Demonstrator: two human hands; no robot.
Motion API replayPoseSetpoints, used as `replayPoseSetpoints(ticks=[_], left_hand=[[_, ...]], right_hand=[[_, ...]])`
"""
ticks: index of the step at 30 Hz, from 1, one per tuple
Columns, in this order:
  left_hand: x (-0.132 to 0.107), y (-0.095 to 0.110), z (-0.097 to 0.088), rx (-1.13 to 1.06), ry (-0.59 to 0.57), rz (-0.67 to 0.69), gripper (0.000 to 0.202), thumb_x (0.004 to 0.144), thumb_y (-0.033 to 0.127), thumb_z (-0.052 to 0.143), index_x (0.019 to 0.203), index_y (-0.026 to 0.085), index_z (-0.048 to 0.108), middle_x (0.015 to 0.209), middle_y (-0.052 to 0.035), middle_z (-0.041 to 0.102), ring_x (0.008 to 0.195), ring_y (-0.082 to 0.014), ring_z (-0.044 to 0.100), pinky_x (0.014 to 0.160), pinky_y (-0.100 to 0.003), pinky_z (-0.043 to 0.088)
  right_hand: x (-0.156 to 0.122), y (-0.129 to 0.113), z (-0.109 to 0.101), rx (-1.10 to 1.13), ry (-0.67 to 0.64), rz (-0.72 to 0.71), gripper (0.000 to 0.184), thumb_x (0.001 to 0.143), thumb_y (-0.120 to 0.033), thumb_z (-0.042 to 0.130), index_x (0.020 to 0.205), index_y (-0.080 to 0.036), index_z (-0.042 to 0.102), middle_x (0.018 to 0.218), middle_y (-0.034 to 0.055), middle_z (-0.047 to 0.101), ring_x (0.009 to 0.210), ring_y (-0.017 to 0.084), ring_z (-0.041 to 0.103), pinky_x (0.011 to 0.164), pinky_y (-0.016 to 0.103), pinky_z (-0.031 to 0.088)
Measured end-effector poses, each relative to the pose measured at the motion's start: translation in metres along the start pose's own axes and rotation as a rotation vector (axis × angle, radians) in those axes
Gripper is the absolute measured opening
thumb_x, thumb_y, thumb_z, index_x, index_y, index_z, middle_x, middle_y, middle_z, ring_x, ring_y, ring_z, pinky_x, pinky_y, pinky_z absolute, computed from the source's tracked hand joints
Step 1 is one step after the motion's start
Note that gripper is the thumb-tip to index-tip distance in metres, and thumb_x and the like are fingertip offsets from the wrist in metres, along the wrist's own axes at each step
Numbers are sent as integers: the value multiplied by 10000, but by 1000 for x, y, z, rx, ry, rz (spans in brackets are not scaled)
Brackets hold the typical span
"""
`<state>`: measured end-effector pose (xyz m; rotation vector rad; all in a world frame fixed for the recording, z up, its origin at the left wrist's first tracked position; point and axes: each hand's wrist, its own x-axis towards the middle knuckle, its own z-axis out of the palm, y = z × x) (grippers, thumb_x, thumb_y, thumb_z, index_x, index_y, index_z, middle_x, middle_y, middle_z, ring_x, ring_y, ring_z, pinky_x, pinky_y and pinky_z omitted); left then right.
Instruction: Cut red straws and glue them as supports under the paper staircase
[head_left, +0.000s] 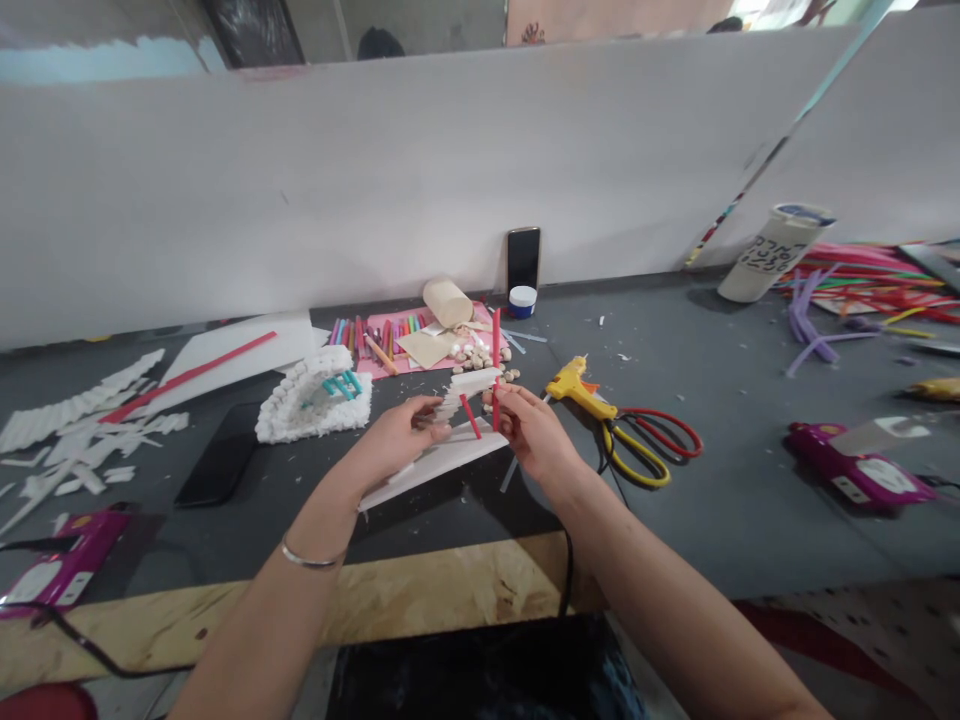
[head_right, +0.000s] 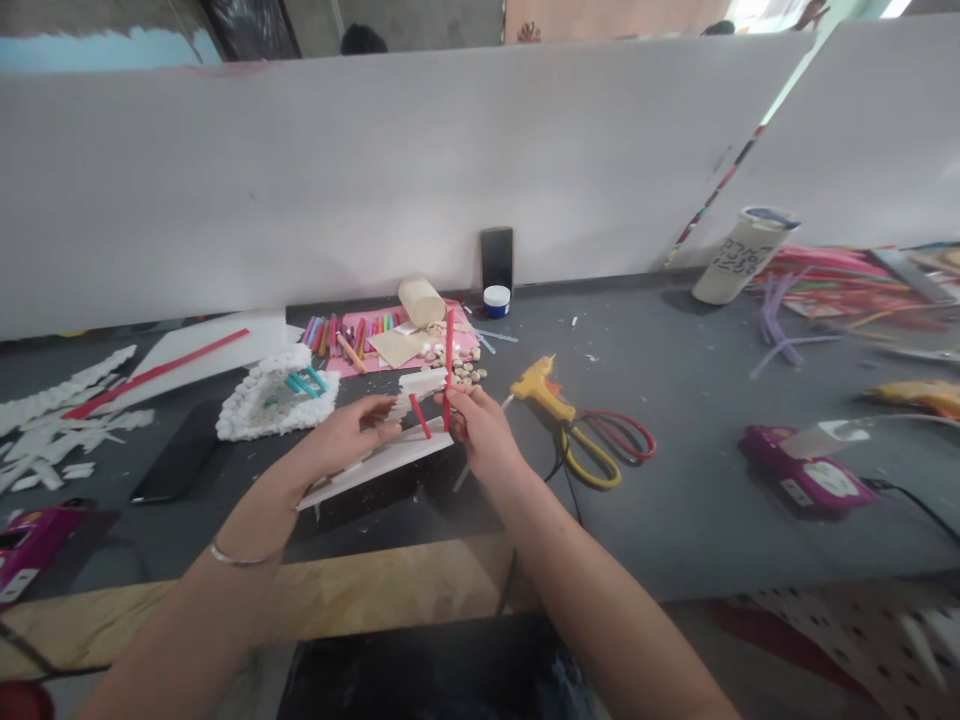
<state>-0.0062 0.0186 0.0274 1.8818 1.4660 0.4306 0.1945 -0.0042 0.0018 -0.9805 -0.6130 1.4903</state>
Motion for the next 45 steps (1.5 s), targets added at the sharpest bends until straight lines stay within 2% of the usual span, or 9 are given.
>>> replayPoseSetpoints(ticks=[6, 18, 28, 35, 41, 45], left_hand=[[-1, 1, 0, 23, 9, 2, 606, 793, 518, 604, 1305, 205, 520, 1368, -94, 576, 1200, -265, 573, 1015, -382, 450], [-5, 2, -2, 17, 20, 11, 606, 796, 506, 594, 1320, 212, 513, 1395, -98, 551, 1235, -275, 546, 1030, -395, 437], [-7, -4, -4, 32, 33, 28, 613, 798, 524, 592, 1324, 222, 510, 1395, -96, 551, 1236, -277, 548, 1031, -398, 430], [-6, -1, -5, 26, 33, 32, 604, 797, 503, 596, 1321, 215, 511, 1388, -90, 557, 1228, -273, 553, 1024, -388, 439], [-6, -4, -4, 29, 32, 20, 615, 791, 524, 594, 1323, 228, 511, 1396, -88, 551, 1235, -282, 547, 1022, -391, 437], [-6, -5, -4, 37, 36, 17, 622, 793, 527, 593, 1331, 228, 508, 1392, -86, 554, 1231, -283, 548, 1028, -398, 432]], right_hand=[[2, 2, -1, 21, -18, 17, 317, 639, -436, 763, 793, -186, 644, 654, -27, 600, 503, 63, 335, 460, 225, 265], [6, 8, -1, 1, -63, 11, 306, 650, -465, 751, 713, -193, 625, 683, -15, 604, 514, 77, 342, 488, 255, 263], [5, 10, 0, 14, -64, 28, 322, 629, -460, 773, 780, -202, 654, 794, 2, 651, 521, 74, 355, 491, 241, 303], [7, 14, -2, 47, -78, 8, 342, 614, -465, 802, 764, -198, 649, 761, -13, 651, 504, 62, 365, 491, 236, 312], [6, 14, -3, -13, -80, -21, 328, 637, -472, 783, 791, -209, 661, 780, -10, 652, 499, 66, 377, 490, 249, 309], [5, 12, -1, -25, -59, -50, 292, 634, -447, 782, 725, -206, 642, 688, -35, 583, 492, 64, 351, 483, 252, 279]])
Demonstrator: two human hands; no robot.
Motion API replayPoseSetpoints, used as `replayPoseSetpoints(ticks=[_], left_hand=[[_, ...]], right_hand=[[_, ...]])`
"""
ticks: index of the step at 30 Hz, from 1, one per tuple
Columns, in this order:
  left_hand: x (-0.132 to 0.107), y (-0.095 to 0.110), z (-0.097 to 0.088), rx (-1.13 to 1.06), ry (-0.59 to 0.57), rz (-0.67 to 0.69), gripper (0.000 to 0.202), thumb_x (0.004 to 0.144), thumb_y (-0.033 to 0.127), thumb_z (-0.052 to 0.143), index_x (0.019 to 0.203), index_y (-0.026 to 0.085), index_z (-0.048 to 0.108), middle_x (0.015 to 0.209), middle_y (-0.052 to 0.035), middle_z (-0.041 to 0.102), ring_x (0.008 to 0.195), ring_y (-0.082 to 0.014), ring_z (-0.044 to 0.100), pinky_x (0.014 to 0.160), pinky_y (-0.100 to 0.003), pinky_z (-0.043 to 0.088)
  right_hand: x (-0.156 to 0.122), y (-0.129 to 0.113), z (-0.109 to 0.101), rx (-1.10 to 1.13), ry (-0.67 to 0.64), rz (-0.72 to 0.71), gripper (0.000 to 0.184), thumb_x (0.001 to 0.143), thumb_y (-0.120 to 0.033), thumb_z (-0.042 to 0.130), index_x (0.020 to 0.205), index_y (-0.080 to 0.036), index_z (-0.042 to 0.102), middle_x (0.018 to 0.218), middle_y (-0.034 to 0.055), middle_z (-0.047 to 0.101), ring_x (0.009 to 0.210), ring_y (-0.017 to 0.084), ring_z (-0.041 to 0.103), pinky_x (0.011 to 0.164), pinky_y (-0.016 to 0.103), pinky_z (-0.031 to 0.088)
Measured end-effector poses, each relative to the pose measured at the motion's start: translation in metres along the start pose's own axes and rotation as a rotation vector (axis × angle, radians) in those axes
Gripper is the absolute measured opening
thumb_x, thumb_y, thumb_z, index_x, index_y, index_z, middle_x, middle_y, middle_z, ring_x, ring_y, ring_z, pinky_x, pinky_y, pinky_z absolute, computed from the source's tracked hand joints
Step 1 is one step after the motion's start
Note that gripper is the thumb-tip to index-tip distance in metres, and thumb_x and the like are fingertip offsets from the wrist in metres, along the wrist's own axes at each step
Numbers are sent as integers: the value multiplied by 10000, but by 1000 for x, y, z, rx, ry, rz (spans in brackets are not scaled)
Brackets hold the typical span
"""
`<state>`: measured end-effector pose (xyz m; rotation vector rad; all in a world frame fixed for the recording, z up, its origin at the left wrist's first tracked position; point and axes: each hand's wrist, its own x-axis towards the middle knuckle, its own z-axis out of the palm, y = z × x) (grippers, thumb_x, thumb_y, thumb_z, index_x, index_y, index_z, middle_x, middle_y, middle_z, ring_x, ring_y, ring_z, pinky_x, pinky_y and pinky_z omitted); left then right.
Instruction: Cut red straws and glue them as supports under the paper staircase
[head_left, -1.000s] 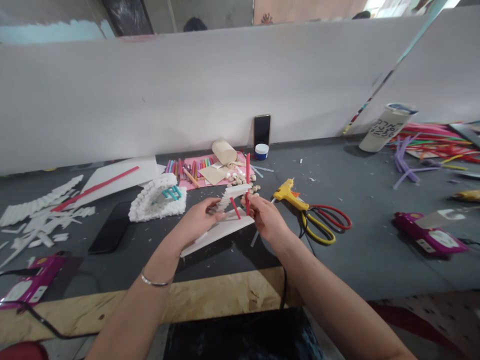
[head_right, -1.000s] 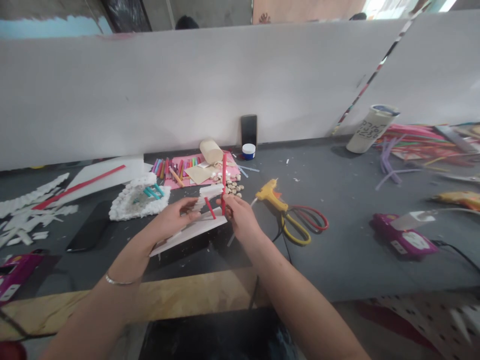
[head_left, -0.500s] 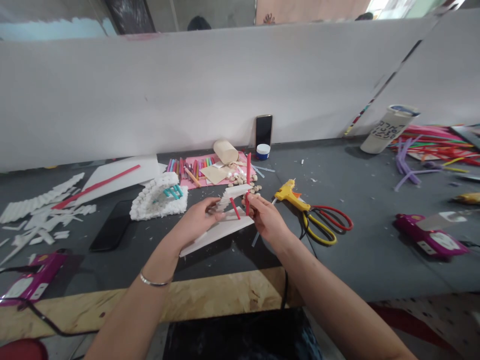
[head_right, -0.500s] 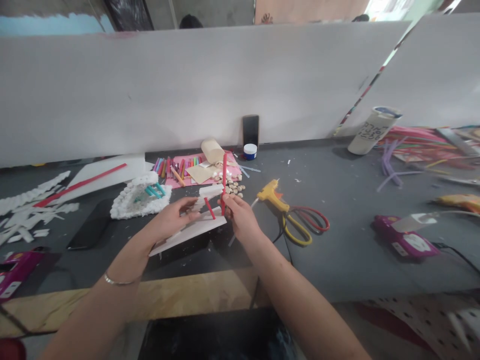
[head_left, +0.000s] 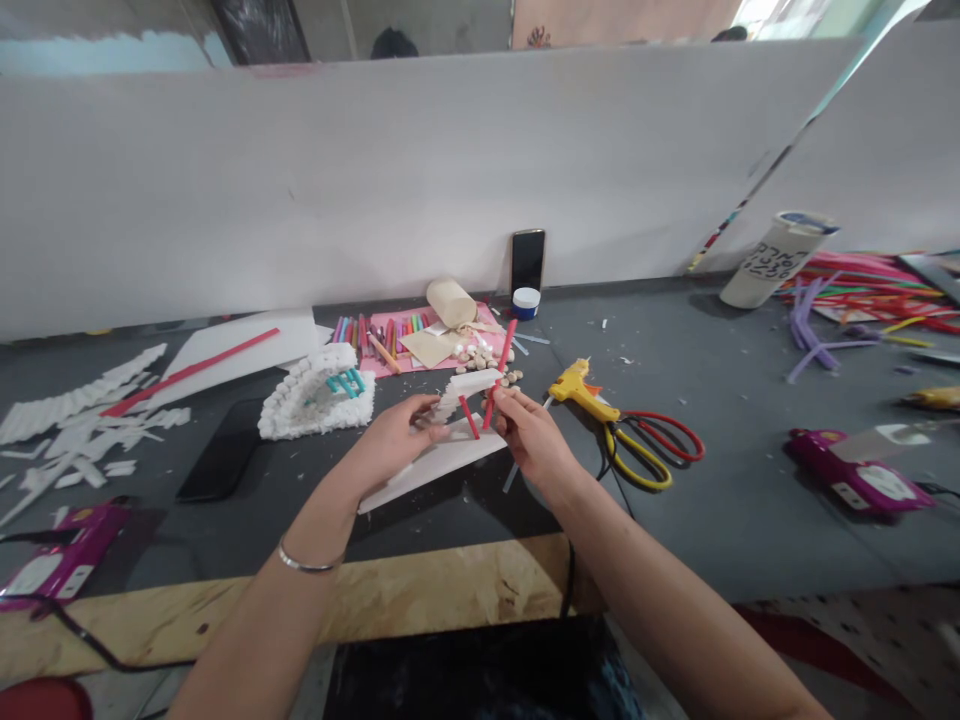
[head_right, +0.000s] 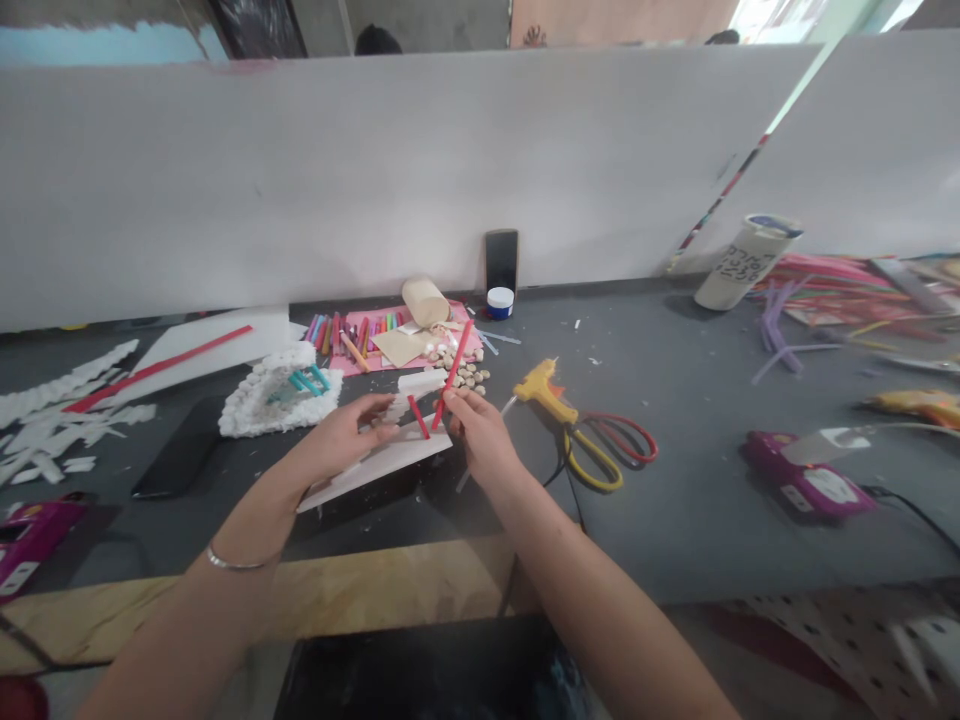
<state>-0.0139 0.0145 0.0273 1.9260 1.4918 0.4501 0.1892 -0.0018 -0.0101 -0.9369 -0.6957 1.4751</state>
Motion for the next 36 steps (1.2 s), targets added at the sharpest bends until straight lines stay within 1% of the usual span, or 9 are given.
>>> replayPoseSetpoints(ticks=[5, 7, 11, 15, 18, 24, 28, 33, 36], left_hand=[[-1, 1, -1, -6, -8, 0, 628, 790, 539, 592, 1331, 230, 509, 1394, -91, 552, 1231, -286, 550, 1017, -395, 441], [-1, 2, -1, -10, -18, -1, 635, 788, 545, 590, 1329, 223, 507, 1394, -95, 551, 1227, -283, 554, 1006, -389, 450], [0, 4, -2, -9, -34, -8, 628, 790, 526, 590, 1319, 195, 515, 1387, -110, 556, 1216, -279, 564, 997, -380, 461], [-1, 7, -4, -3, -54, -18, 598, 803, 508, 585, 1301, 182, 526, 1380, -117, 563, 1210, -278, 567, 1010, -394, 455], [-1, 7, -4, -12, -56, -15, 585, 807, 500, 588, 1291, 177, 529, 1381, -123, 561, 1214, -278, 564, 1014, -401, 453], [-1, 5, -3, -16, -59, -10, 569, 804, 485, 599, 1291, 198, 534, 1364, -103, 580, 1206, -271, 571, 1016, -398, 454], [-1, 4, -3, 5, -50, -2, 565, 804, 496, 590, 1282, 196, 547, 1343, -103, 597, 1206, -274, 574, 1001, -390, 466], [-2, 6, -3, -1, -54, -23, 588, 803, 490, 592, 1297, 177, 529, 1384, -111, 562, 1225, -267, 561, 1010, -377, 461], [-1, 4, -2, -8, -48, -27, 596, 801, 491, 592, 1306, 182, 522, 1391, -110, 557, 1231, -266, 556, 1017, -380, 454]], right_hand=[[-1, -2, 0, -36, 12, -66, 250, 664, -392, 766, 672, -203, 602, 615, -60, 496, 512, 63, 352, 510, 245, 278], [-2, -4, 0, -71, 27, -91, 227, 687, -377, 744, 677, -205, 595, 619, -55, 526, 524, 71, 365, 525, 248, 291], [-3, -6, 0, -141, 35, -146, 198, 724, -366, 709, 698, -207, 595, 749, -9, 666, 550, 82, 394, 554, 253, 327], [0, -2, -1, -179, 55, -180, 182, 727, -367, 710, 743, -209, 622, 727, -10, 656, 561, 86, 430, 549, 248, 342], [2, 0, -2, -185, 57, -181, 215, 718, -395, 718, 779, -204, 639, 748, -7, 664, 533, 76, 436, 518, 246, 335], [-3, -5, 2, -109, 14, -131, 258, 680, -391, 745, 743, -201, 581, 812, 10, 707, 446, 46, 406, 456, 240, 298], [-5, -9, 3, -84, -10, -108, 257, 683, -382, 749, 743, -199, 579, 783, 4, 695, 448, 47, 412, 455, 235, 304], [-4, -10, 2, -38, -48, -115, 275, 711, -428, 740, 736, -191, 603, 752, 2, 675, 481, 56, 444, 487, 234, 334], [-4, -10, 1, -7, -58, -90, 283, 692, -431, 747, 734, -195, 596, 751, 3, 679, 485, 61, 452, 496, 238, 347]])
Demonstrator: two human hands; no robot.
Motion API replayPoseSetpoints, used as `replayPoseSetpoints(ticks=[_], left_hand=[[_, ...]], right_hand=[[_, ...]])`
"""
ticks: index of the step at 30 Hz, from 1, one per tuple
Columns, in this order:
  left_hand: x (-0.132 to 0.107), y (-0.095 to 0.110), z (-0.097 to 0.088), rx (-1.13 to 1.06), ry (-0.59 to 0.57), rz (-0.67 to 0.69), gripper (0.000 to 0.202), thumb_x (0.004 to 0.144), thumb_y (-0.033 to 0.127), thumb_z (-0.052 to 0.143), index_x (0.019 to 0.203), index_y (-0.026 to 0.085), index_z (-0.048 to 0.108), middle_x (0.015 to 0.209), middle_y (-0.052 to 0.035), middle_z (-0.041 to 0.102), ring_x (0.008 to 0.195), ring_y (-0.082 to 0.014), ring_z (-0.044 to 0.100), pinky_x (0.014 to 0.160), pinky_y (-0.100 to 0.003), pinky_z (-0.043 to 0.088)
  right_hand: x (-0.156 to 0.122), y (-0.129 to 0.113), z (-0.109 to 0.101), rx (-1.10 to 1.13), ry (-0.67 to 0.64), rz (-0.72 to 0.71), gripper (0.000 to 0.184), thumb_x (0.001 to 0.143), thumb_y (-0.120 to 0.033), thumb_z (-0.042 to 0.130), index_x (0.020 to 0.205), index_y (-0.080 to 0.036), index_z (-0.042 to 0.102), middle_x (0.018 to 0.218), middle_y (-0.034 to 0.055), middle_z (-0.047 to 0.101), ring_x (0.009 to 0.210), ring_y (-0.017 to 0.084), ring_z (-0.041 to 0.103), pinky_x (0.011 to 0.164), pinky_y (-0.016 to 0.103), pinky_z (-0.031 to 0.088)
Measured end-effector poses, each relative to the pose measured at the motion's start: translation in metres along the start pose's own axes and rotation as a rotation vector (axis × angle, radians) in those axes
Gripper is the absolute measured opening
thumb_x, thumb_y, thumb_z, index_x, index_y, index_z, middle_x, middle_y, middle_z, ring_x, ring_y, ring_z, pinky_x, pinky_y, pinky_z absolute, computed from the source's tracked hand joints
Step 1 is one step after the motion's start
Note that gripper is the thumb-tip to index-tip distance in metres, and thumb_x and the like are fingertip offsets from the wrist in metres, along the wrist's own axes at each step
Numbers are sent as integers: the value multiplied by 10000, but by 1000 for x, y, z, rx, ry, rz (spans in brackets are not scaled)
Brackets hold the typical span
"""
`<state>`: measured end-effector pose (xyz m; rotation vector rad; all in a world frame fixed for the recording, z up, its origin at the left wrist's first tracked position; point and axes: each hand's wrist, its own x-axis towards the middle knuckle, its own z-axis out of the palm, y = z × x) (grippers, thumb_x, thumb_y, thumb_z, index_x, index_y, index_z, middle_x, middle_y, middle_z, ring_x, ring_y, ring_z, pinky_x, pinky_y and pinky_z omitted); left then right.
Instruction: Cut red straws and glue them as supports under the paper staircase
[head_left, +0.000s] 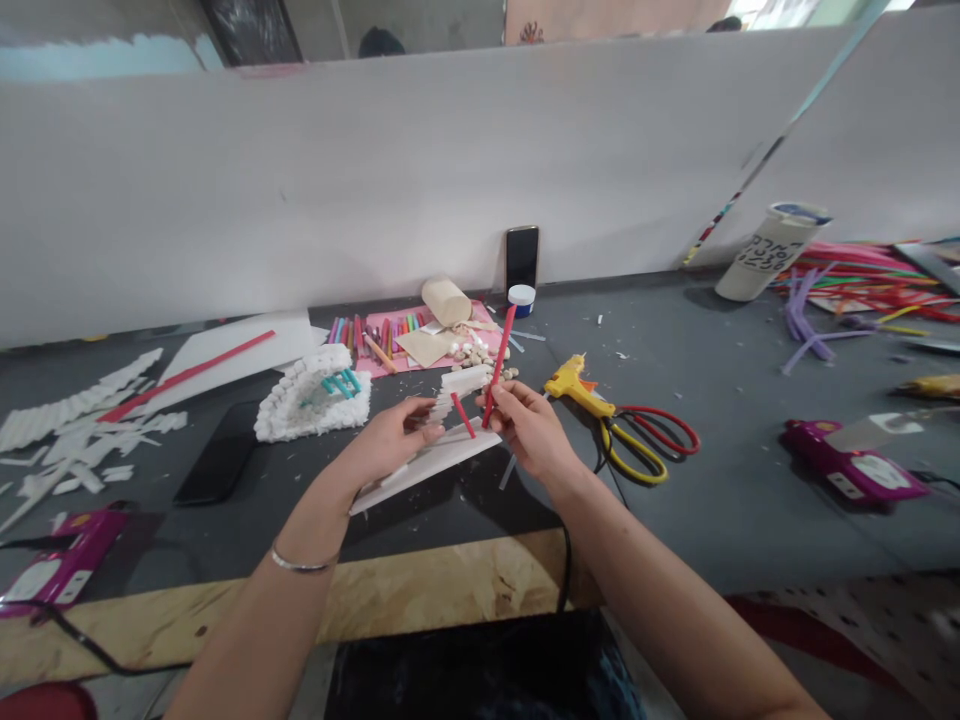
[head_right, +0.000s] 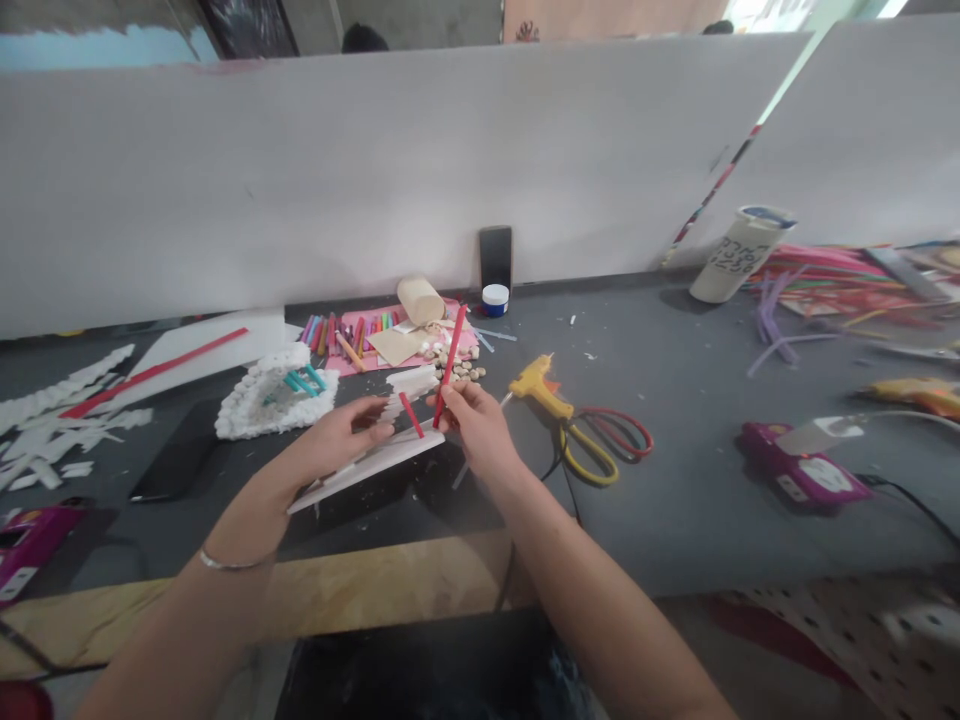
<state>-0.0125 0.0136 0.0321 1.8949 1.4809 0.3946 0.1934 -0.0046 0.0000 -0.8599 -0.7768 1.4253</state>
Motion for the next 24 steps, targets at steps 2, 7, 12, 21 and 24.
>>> replayPoseSetpoints(ticks=[2, 7, 12, 21, 24], left_hand=[[0, -1, 0, 3, 4, 4, 598, 796, 496, 597, 1304, 188, 525, 1387, -108, 560, 1229, -270, 557, 1016, -385, 454], [-1, 1, 0, 11, 12, 3, 599, 793, 501, 592, 1301, 189, 529, 1379, -102, 568, 1218, -264, 563, 999, -370, 464], [-4, 6, 0, -10, 24, -4, 593, 777, 490, 602, 1285, 190, 541, 1364, -104, 579, 1215, -268, 567, 1004, -377, 459], [-5, 4, 0, -23, 31, 4, 580, 781, 497, 604, 1282, 209, 549, 1357, -105, 582, 1212, -281, 562, 998, -394, 460], [-5, 3, 0, -22, 24, -2, 590, 784, 503, 603, 1291, 207, 540, 1362, -104, 578, 1211, -276, 560, 1003, -392, 455]], right_hand=[[0, -1, -1, 18, 0, 28, 284, 675, -417, 755, 736, -198, 585, 749, 2, 682, 489, 65, 466, 497, 237, 354], [0, -1, -1, 46, -20, 65, 294, 665, -418, 762, 726, -194, 583, 740, -2, 677, 479, 58, 467, 489, 228, 356], [0, -2, -2, 55, -43, 71, 295, 672, -429, 772, 715, -195, 598, 701, -11, 656, 480, 57, 450, 490, 227, 361], [0, -1, -4, 83, -66, 90, 260, 673, -382, 778, 724, -188, 612, 672, -19, 641, 482, 58, 460, 493, 221, 368], [0, -1, -4, 79, -66, 89, 263, 672, -385, 778, 726, -188, 613, 682, -15, 650, 479, 59, 455, 489, 223, 367]])
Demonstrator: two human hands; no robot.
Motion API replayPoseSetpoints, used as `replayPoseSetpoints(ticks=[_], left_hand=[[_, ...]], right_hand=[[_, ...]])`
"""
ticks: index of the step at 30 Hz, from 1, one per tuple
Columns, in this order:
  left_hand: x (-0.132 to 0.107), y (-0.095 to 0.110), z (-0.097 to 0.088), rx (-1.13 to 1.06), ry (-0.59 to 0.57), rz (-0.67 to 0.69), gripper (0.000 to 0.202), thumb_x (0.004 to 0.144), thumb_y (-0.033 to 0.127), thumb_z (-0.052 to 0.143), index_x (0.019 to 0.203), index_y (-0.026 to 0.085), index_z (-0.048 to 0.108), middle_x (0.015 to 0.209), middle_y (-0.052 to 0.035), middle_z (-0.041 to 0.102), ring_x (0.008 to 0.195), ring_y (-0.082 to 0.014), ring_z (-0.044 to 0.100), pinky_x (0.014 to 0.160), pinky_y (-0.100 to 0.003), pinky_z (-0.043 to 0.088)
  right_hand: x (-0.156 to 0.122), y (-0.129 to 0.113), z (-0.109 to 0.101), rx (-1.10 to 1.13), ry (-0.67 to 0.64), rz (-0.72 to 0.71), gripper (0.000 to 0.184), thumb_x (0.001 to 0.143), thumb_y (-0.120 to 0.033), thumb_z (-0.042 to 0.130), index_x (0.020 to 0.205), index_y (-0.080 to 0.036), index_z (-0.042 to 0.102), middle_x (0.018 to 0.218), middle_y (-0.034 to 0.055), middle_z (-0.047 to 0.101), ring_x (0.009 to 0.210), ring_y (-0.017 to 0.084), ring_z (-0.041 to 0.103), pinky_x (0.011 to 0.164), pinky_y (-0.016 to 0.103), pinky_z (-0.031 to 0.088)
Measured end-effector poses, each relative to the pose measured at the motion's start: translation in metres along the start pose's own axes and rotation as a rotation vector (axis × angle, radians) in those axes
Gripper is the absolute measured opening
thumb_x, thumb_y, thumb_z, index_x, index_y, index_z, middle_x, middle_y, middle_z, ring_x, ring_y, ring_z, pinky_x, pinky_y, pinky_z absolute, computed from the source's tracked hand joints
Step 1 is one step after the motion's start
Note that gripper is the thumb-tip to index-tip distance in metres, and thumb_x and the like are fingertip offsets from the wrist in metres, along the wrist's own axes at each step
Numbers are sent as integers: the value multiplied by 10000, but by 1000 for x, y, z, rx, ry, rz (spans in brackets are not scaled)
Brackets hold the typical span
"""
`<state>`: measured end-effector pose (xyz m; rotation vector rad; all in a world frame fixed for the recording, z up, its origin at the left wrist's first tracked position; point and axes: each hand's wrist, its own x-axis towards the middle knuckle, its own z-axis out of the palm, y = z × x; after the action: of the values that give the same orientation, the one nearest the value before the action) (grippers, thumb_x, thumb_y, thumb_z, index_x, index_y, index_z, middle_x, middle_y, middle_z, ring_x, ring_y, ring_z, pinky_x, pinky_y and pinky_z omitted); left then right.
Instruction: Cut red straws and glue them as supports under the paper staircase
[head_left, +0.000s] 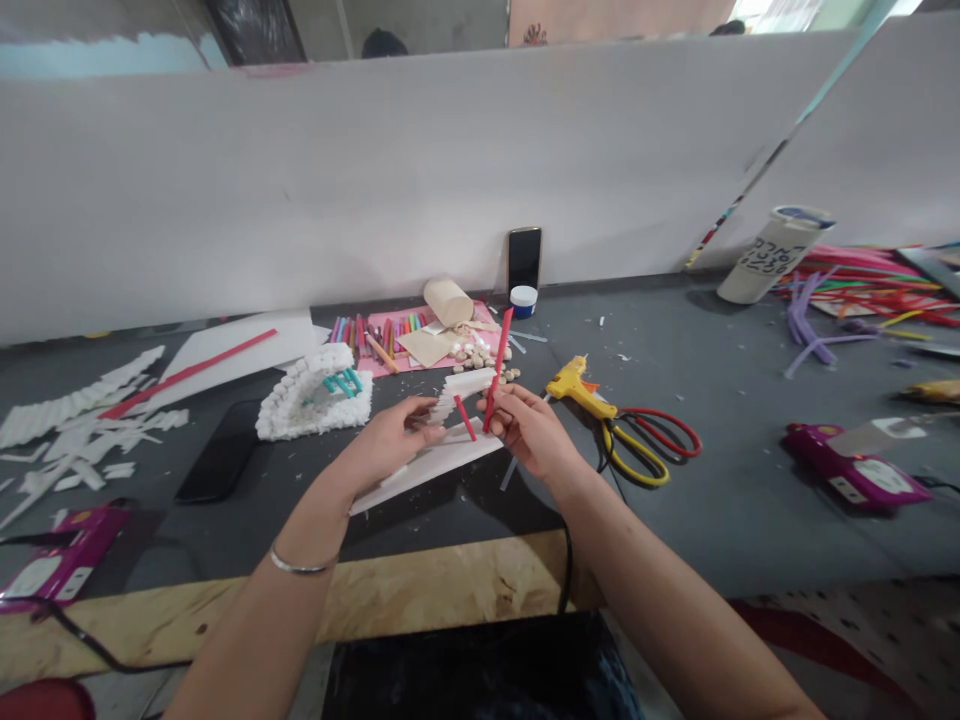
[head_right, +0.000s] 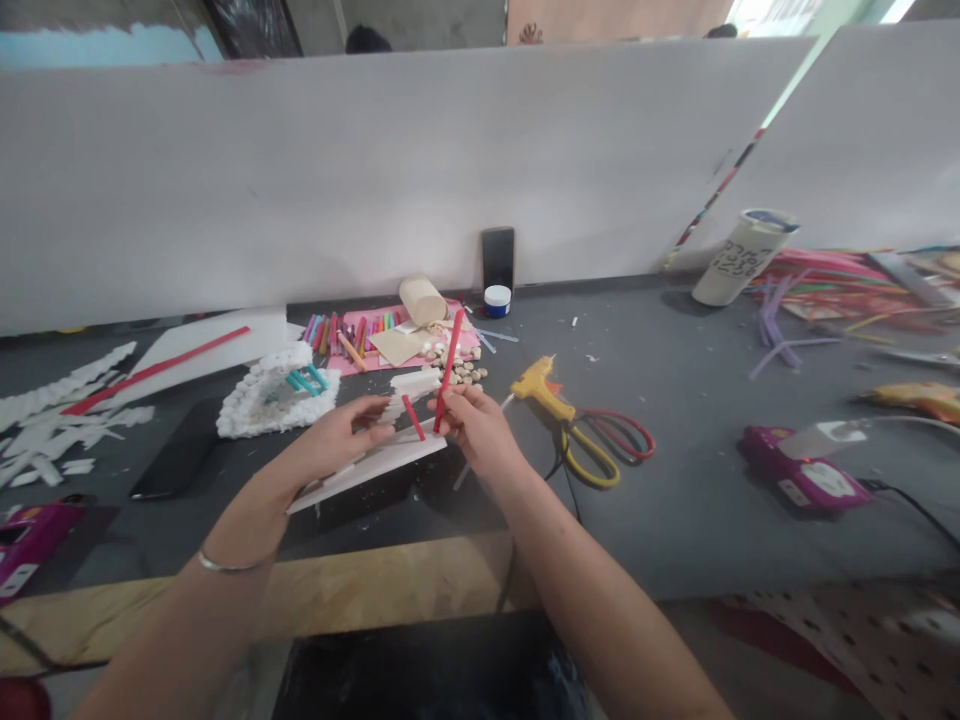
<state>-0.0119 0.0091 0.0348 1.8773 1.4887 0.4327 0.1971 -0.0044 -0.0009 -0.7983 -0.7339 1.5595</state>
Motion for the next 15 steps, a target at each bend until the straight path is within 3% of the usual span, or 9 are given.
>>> replayPoseSetpoints(ticks=[15], left_hand=[[0, -2, 1, 8, -5, 15, 594, 790, 516, 598, 1305, 228, 532, 1370, -97, 573, 1216, -282, 559, 1011, -406, 450]], right_hand=[[-1, 0, 0, -4, -13, -3, 250, 697, -374, 767, 724, -205, 585, 711, -27, 652, 480, 56, 445, 504, 224, 368]])
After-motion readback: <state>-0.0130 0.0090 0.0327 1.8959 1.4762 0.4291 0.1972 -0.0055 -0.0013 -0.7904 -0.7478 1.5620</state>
